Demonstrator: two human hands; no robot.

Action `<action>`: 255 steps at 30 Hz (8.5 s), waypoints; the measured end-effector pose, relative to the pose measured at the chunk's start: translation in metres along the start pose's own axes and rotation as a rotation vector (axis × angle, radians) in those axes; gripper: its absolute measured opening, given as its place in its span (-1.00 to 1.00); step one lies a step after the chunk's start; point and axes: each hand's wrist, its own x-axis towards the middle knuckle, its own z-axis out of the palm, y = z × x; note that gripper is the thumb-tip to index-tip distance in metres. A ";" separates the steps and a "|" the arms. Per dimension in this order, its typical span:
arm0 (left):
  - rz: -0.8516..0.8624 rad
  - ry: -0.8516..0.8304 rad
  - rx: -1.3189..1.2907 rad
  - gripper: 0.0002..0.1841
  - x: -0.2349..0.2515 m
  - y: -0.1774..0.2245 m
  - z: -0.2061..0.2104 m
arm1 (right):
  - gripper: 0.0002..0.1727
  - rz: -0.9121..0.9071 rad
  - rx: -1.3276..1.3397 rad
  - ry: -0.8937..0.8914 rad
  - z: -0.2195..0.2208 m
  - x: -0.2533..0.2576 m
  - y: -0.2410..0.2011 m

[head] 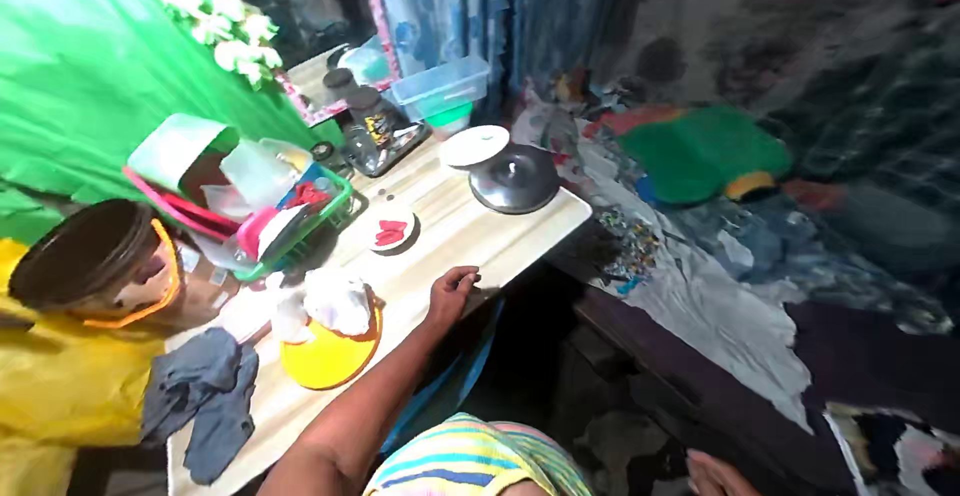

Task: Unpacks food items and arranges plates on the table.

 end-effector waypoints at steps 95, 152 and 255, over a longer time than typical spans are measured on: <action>-0.214 1.337 -0.917 -0.49 -0.111 -0.029 -0.232 | -0.23 -0.840 -0.229 -1.029 0.306 0.126 -0.378; -0.486 0.364 -0.475 -0.67 -0.082 0.056 -0.068 | -0.28 -0.797 -0.287 -0.531 0.162 0.259 -0.351; -0.283 1.190 -1.083 -0.53 -0.072 0.048 -0.083 | -0.43 -0.240 0.003 -0.479 0.145 0.445 -0.349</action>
